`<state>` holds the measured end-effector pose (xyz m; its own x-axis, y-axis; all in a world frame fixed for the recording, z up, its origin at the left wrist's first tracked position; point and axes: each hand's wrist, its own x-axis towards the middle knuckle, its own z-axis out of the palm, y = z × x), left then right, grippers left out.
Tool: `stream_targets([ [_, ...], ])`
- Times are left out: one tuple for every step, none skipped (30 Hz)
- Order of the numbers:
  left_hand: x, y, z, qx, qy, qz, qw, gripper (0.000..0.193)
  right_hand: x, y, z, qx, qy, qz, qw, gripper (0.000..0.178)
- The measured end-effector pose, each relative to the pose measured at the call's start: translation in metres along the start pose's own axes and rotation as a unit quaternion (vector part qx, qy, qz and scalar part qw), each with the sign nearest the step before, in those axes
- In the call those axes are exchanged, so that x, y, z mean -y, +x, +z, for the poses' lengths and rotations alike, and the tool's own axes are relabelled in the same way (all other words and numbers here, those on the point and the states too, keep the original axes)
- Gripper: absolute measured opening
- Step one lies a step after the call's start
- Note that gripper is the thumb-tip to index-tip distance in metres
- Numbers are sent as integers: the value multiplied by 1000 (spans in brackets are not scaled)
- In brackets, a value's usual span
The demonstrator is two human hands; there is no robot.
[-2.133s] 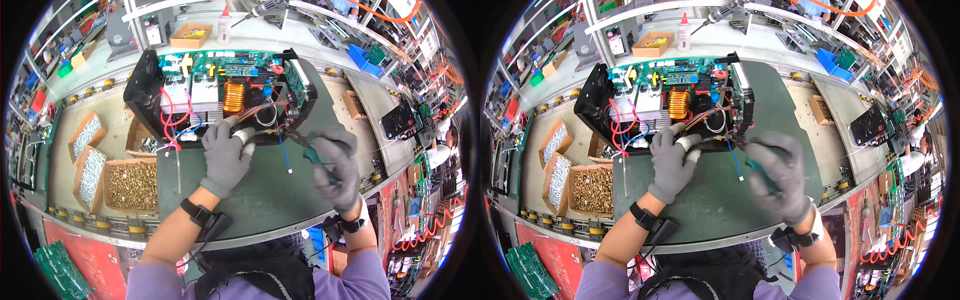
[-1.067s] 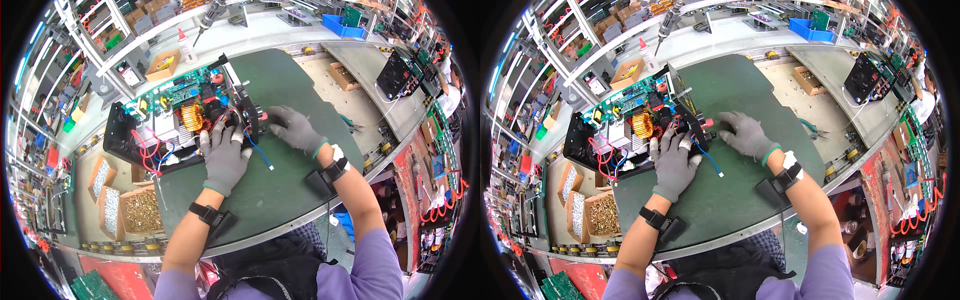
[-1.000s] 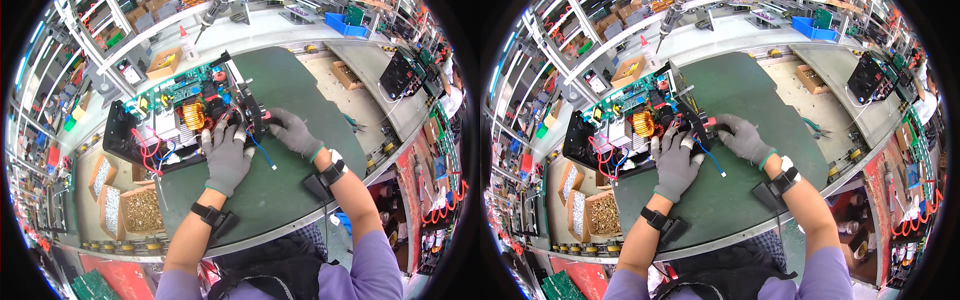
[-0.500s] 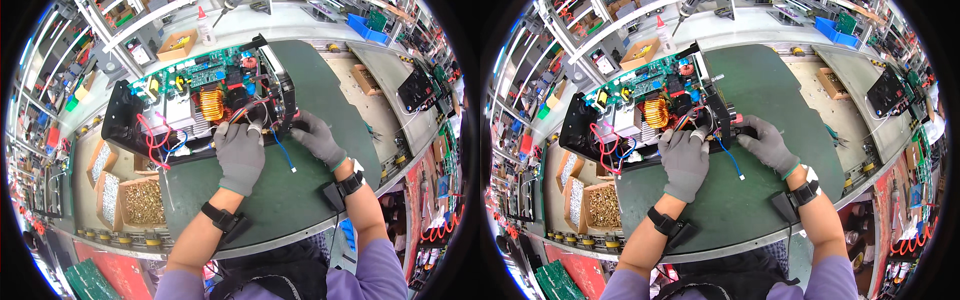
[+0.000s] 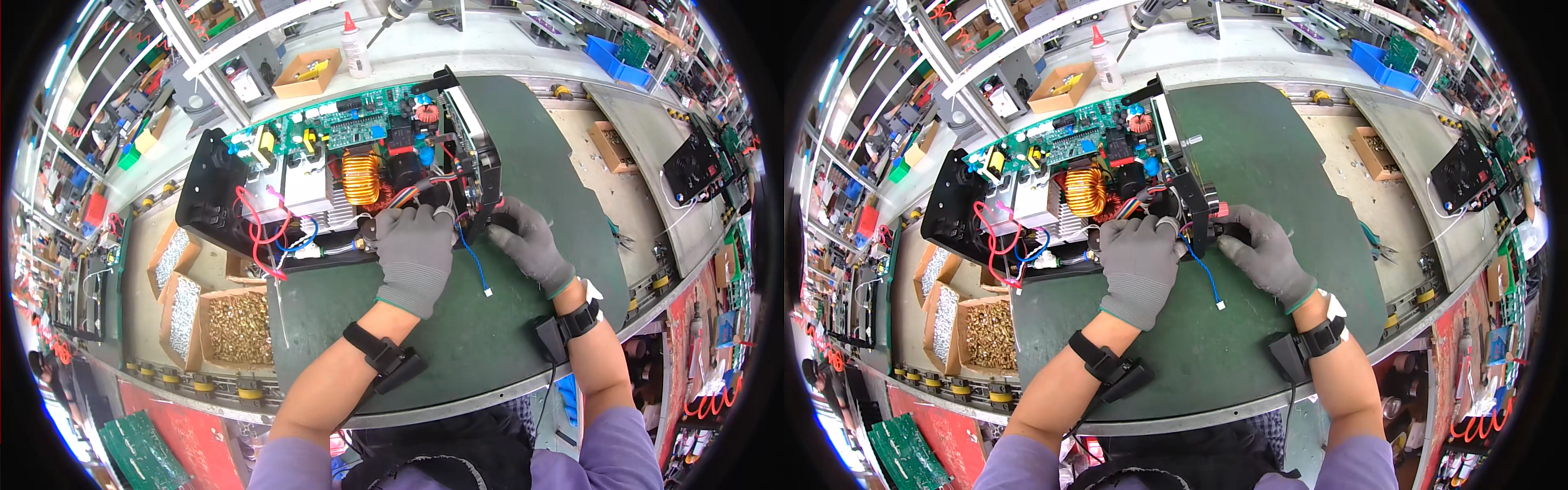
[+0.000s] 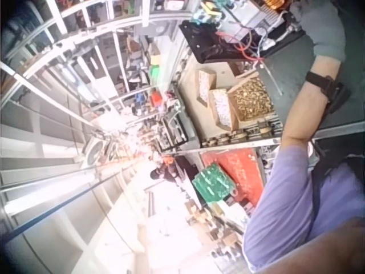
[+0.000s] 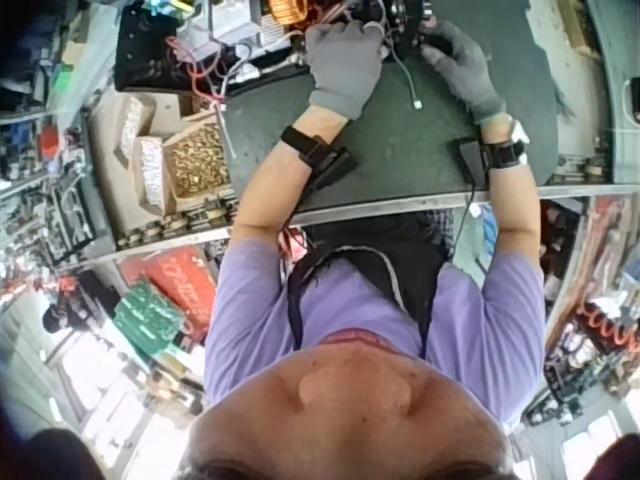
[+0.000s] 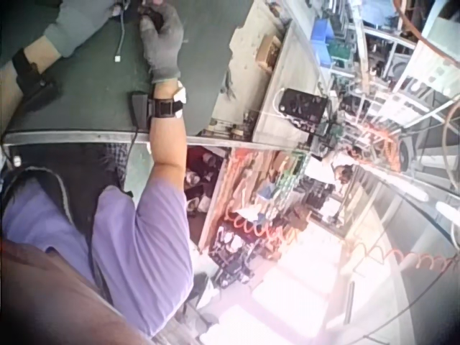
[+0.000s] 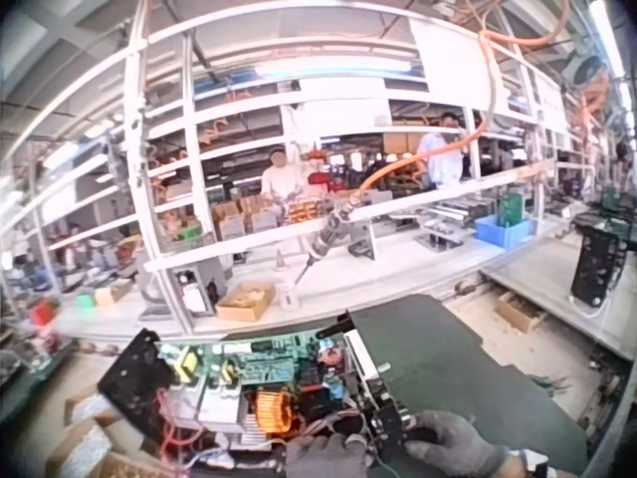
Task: Assembling internal components, wiring, and heat sinks of an inverter on a factory production line.
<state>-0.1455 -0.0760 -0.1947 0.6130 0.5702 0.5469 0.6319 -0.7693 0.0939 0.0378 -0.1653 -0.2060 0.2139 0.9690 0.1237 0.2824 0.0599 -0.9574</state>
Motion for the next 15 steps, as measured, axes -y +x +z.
stream_targets([
  [1, 0, 1, 0, 11, 12, 1000, 21, 2, 0, 1, 2, 2, -1, 1000, 36],
  [1, 0, 0, -1, 12, 12, 1000, 21, 8, -1, 0, 2, 2, -3, 1000, 35],
  [0, 1, 0, 13, 33, 20, 999, 21, 11, -1, 0, 2, 2, -6, 1000, 35],
  [0, 2, 0, 28, 55, 27, 998, 21, 10, -1, 0, 3, 1, -8, 1000, 35],
  [1, 3, 1, 27, 57, 26, 998, 21, 6, -1, -1, 3, 2, -10, 1000, 35],
  [2, 4, 2, 23, 59, 49, 997, 11, 3, -1, -1, 4, 3, -13, 1000, 35],
  [5, 6, 3, 18, 61, 72, 995, 5, 2, 0, -1, 6, 4, -16, 1000, 35],
  [7, 8, 0, 25, 59, 78, 995, 5, 1, 1, -1, 3, -20, -28, 999, 35],
  [8, 9, 0, 24, 65, 75, 995, 5, 0, 2, 0, 0, -43, -41, 998, 34],
  [7, 10, 0, 40, 63, 76, 994, 11, -3, 1, -1, 5, -40, -46, 998, 34],
  [9, 10, -1, 57, 67, 73, 993, 20, -9, 1, 0, -1, -24, -48, 999, 35],
  [7, 11, -2, 50, 48, 73, 995, 23, -12, 0, -2, -11, -13, -48, 999, 35],
  [6, 11, 0, 46, 54, 69, 995, 23, -12, -1, -4, -6, -11, -54, 998, 35],
  [6, 10, 4, 49, 35, 72, 996, 23, -10, -2, -5, -10, -11, -47, 999, 35],
  [8, 9, 4, 52, 17, 72, 996, 24, -4, -2, -3, -10, -10, -41, 999, 35],
])
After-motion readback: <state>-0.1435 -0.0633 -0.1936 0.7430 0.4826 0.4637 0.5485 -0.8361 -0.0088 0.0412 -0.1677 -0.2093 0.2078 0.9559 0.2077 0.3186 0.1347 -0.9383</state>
